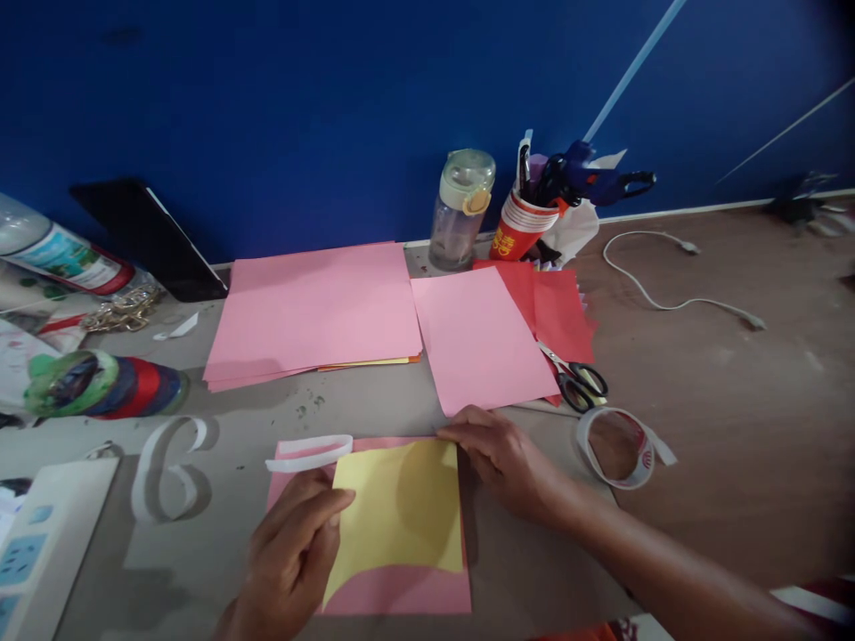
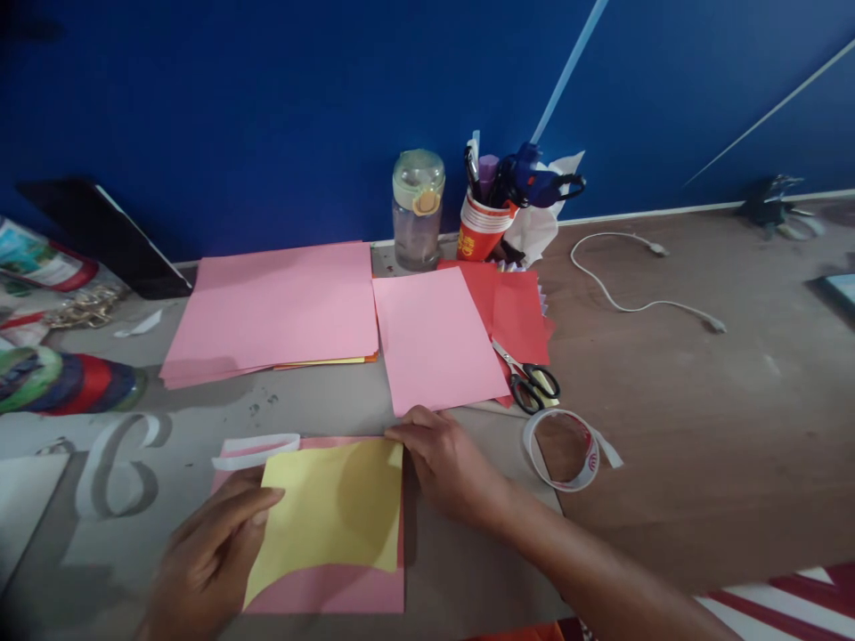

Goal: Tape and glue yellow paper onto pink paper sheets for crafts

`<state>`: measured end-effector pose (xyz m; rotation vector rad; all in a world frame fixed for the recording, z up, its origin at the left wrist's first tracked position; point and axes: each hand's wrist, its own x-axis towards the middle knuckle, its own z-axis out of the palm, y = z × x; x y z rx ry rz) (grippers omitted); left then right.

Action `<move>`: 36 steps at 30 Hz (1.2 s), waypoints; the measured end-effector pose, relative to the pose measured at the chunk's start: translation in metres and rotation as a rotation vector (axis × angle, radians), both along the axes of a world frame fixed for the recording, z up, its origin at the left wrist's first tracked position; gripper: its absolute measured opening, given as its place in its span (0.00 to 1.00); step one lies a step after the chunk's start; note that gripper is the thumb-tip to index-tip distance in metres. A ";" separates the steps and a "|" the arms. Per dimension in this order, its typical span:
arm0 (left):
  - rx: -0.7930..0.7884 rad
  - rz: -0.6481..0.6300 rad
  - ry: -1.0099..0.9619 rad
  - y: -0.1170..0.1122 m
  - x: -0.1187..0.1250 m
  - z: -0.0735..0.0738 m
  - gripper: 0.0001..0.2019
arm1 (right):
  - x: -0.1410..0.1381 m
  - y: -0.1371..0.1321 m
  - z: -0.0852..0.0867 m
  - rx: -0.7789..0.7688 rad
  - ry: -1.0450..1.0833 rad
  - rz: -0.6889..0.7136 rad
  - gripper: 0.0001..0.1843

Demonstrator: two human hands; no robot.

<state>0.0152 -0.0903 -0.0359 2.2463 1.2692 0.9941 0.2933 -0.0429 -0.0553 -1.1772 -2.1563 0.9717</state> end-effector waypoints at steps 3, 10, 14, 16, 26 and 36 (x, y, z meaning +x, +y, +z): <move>0.016 0.001 0.020 0.001 0.000 -0.001 0.14 | 0.000 0.000 -0.001 -0.022 0.026 -0.005 0.19; 0.021 0.038 0.038 -0.001 -0.002 -0.002 0.14 | 0.000 0.001 -0.005 -0.039 0.147 -0.144 0.16; 0.036 0.050 0.040 -0.003 -0.004 -0.003 0.13 | 0.000 0.001 -0.005 0.026 0.190 -0.232 0.12; 0.037 0.067 0.047 -0.004 -0.004 -0.004 0.13 | 0.000 -0.002 -0.003 0.069 0.184 -0.238 0.11; 0.028 0.098 0.055 -0.003 -0.004 -0.006 0.11 | -0.002 -0.014 0.004 0.180 -0.072 -0.167 0.08; 0.012 0.103 0.068 -0.004 -0.004 -0.010 0.12 | -0.014 -0.014 -0.004 0.076 -0.094 -0.276 0.08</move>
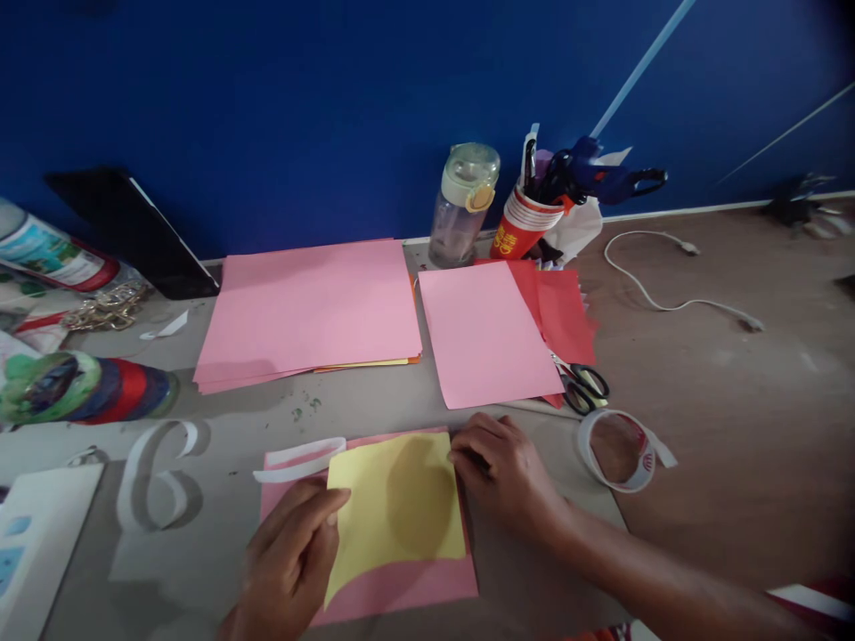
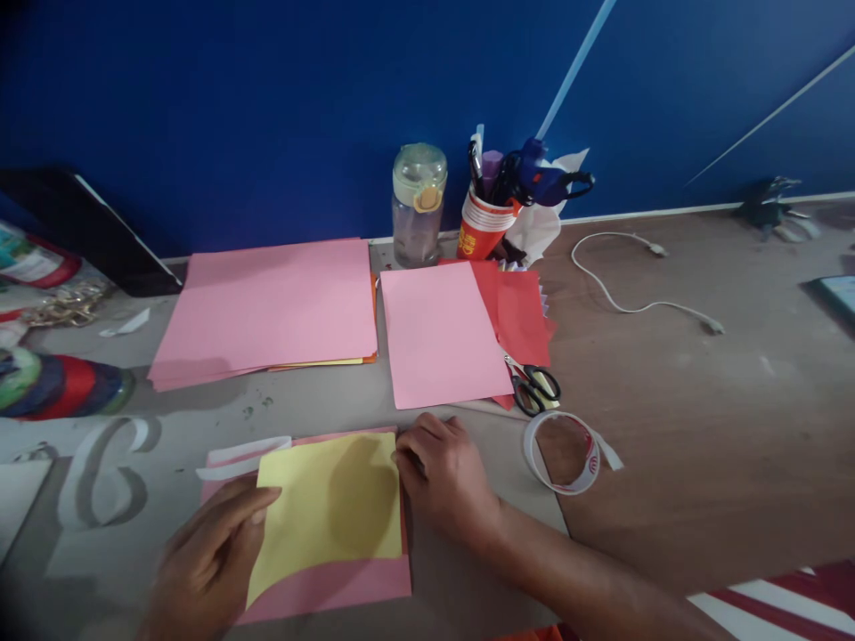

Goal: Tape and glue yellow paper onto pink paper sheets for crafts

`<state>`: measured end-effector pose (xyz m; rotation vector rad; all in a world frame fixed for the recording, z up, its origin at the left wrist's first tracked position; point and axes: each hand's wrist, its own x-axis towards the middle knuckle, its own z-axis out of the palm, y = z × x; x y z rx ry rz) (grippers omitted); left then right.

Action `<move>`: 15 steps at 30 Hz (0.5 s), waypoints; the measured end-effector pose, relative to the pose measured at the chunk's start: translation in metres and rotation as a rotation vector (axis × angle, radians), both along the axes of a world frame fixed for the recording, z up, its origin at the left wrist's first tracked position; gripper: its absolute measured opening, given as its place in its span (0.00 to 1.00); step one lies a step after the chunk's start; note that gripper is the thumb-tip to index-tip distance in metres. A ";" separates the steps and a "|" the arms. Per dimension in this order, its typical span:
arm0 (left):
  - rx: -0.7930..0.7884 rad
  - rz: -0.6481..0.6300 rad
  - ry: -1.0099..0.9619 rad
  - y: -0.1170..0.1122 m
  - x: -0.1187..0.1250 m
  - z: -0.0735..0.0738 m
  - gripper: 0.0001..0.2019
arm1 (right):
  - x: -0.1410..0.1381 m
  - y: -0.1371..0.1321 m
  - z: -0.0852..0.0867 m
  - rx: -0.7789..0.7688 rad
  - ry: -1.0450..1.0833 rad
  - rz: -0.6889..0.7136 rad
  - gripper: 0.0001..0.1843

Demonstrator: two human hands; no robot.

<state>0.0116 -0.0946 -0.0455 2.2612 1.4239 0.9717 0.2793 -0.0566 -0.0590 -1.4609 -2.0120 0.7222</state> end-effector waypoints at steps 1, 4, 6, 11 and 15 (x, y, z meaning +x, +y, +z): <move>0.003 0.000 -0.001 0.000 0.000 0.000 0.12 | 0.000 0.000 0.000 -0.006 0.016 -0.010 0.08; 0.016 0.005 -0.007 0.001 0.001 0.001 0.12 | 0.000 0.000 -0.001 -0.007 0.035 -0.033 0.08; 0.017 0.010 -0.009 0.001 0.001 0.001 0.12 | -0.001 0.001 -0.002 0.009 0.034 -0.045 0.09; 0.026 0.018 -0.019 -0.002 -0.001 -0.001 0.12 | -0.001 0.002 -0.004 0.083 0.034 -0.043 0.09; 0.022 0.008 -0.017 -0.003 -0.002 -0.006 0.13 | -0.001 0.001 -0.002 0.205 0.067 0.033 0.09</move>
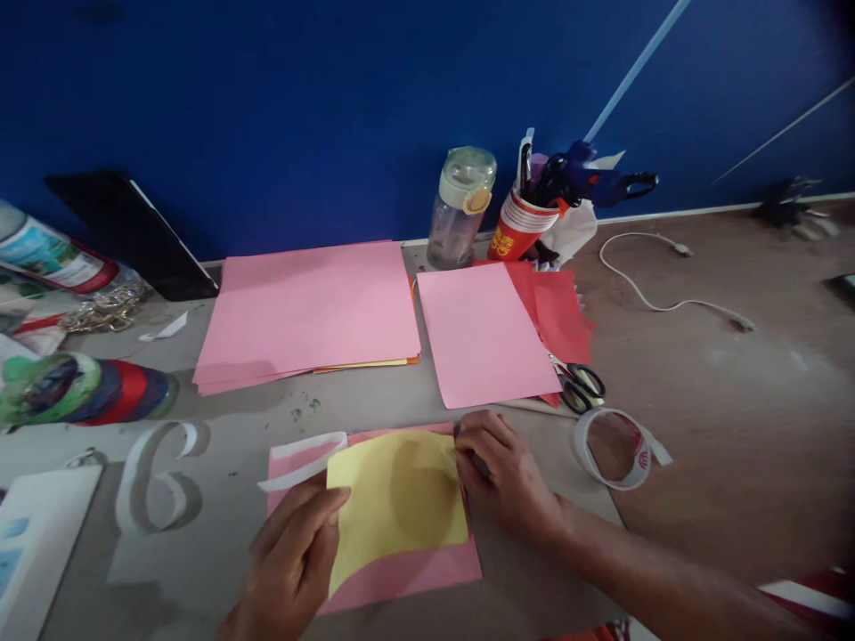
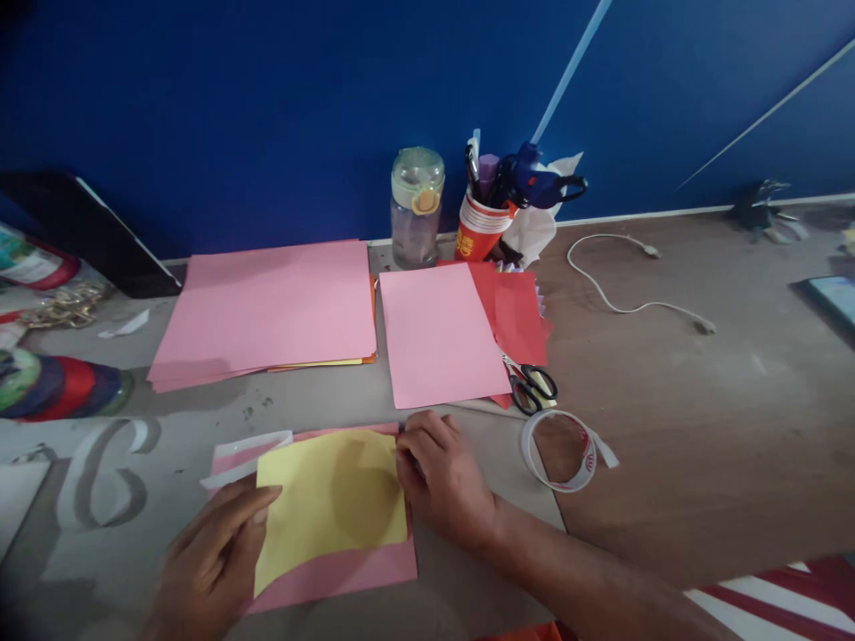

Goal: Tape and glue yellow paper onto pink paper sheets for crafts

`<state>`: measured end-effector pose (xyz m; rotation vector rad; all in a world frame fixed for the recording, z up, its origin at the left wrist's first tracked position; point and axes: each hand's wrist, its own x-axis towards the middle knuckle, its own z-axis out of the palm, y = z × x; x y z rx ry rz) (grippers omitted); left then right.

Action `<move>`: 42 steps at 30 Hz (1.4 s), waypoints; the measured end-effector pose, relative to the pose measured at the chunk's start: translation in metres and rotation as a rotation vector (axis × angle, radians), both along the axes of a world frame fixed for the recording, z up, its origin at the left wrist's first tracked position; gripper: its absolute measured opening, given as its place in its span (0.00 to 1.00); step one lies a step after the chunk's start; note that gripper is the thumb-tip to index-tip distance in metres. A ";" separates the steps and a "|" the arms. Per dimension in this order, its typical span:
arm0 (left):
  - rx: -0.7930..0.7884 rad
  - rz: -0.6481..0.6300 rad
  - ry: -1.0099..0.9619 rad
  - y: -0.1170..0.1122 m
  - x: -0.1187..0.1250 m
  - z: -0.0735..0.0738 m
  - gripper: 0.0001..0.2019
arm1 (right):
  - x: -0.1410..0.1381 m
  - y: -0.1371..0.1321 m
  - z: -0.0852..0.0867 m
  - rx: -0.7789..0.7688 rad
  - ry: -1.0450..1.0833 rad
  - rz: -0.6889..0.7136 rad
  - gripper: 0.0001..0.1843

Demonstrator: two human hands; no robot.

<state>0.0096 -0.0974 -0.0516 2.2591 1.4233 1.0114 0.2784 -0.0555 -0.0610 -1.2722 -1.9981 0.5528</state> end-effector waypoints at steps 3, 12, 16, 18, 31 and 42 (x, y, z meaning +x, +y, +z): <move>-0.008 0.009 0.006 0.001 0.001 -0.002 0.13 | 0.002 -0.002 0.003 0.044 0.030 0.012 0.09; -0.016 0.041 0.021 0.003 0.002 0.002 0.11 | 0.001 0.002 -0.001 -0.011 0.079 -0.012 0.10; -0.002 -0.023 0.033 -0.001 0.002 -0.002 0.12 | -0.002 0.006 -0.007 -0.065 0.049 -0.085 0.09; -0.014 -0.043 0.024 -0.002 0.002 -0.004 0.13 | -0.003 0.007 -0.008 -0.079 0.040 -0.106 0.09; 0.068 0.038 0.078 0.006 0.008 -0.002 0.11 | -0.005 0.010 -0.007 -0.153 -0.054 -0.135 0.09; 0.068 0.031 0.108 0.005 0.009 -0.011 0.12 | -0.005 0.011 -0.006 -0.149 -0.087 -0.138 0.10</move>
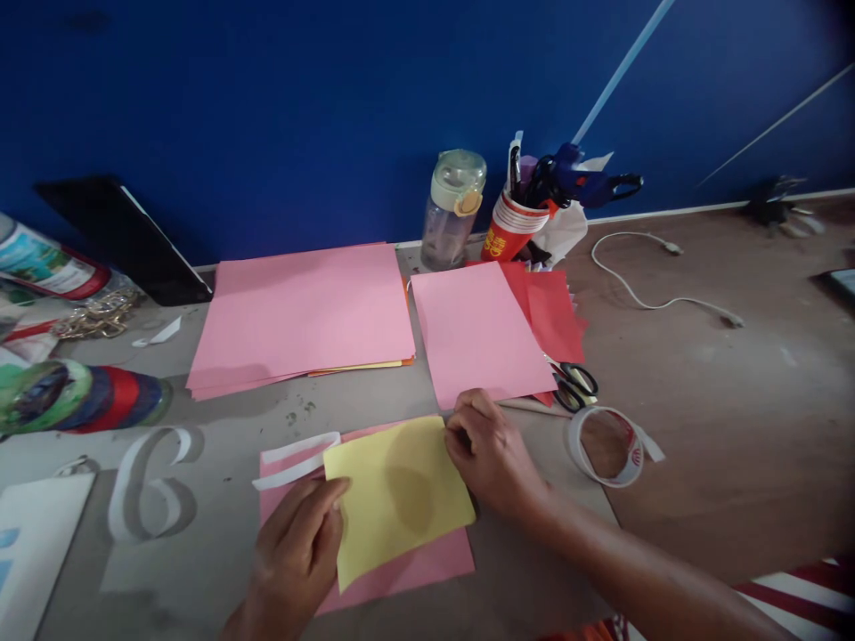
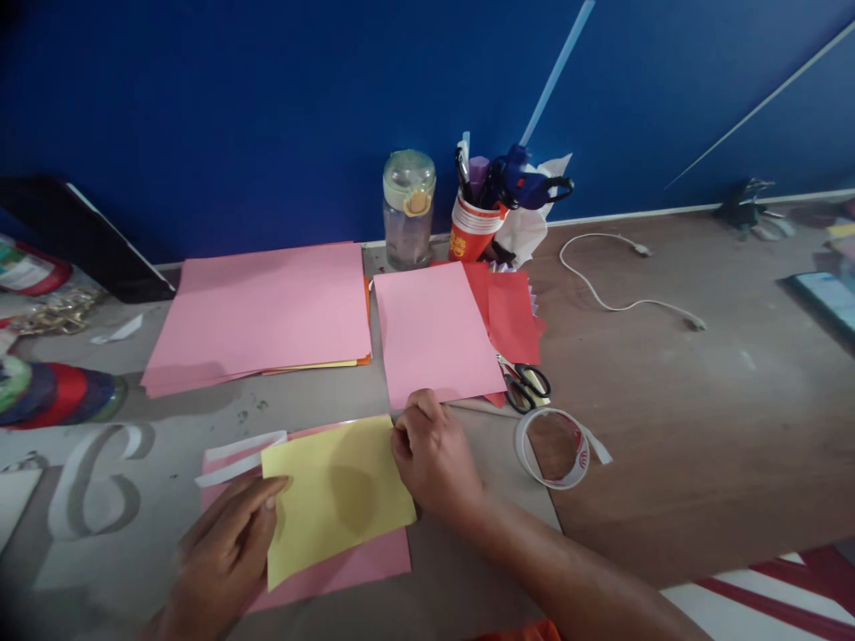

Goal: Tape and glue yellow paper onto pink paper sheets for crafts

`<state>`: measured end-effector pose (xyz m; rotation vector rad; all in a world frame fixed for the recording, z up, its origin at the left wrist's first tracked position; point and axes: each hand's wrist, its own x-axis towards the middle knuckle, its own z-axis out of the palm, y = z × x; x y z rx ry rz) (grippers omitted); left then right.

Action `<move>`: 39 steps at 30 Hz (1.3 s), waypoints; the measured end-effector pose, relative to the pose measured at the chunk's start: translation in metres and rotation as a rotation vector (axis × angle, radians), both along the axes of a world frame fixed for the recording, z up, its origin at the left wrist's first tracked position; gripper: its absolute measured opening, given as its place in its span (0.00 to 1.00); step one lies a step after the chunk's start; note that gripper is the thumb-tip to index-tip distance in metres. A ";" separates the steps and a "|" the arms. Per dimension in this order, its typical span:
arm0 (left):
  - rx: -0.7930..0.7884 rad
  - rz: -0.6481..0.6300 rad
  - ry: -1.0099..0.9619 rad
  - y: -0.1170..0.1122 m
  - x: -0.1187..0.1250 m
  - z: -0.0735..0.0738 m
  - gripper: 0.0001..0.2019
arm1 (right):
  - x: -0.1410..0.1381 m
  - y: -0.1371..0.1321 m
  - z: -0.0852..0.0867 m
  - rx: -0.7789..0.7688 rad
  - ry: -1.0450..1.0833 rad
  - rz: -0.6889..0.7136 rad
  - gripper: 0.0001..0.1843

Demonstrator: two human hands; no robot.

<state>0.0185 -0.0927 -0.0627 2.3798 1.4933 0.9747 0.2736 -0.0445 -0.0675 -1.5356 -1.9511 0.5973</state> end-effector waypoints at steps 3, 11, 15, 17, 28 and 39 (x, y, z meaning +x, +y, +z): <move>0.007 0.018 0.015 -0.001 -0.001 -0.001 0.12 | -0.001 0.000 0.000 -0.004 -0.015 -0.005 0.10; -0.026 0.023 -0.008 0.002 -0.002 0.005 0.11 | -0.003 0.001 0.000 0.010 -0.061 0.007 0.09; -0.059 0.045 -0.017 0.003 -0.002 0.006 0.12 | -0.004 0.000 0.001 0.020 -0.050 0.014 0.09; -0.064 0.048 -0.019 0.004 -0.002 0.006 0.12 | -0.004 0.000 0.001 0.011 -0.033 0.015 0.10; -0.067 0.044 -0.022 0.003 -0.001 0.006 0.12 | -0.001 0.000 0.005 -0.010 -0.008 0.019 0.07; -0.090 0.049 -0.033 0.002 -0.002 0.006 0.12 | 0.000 -0.001 0.005 -0.020 -0.061 0.032 0.10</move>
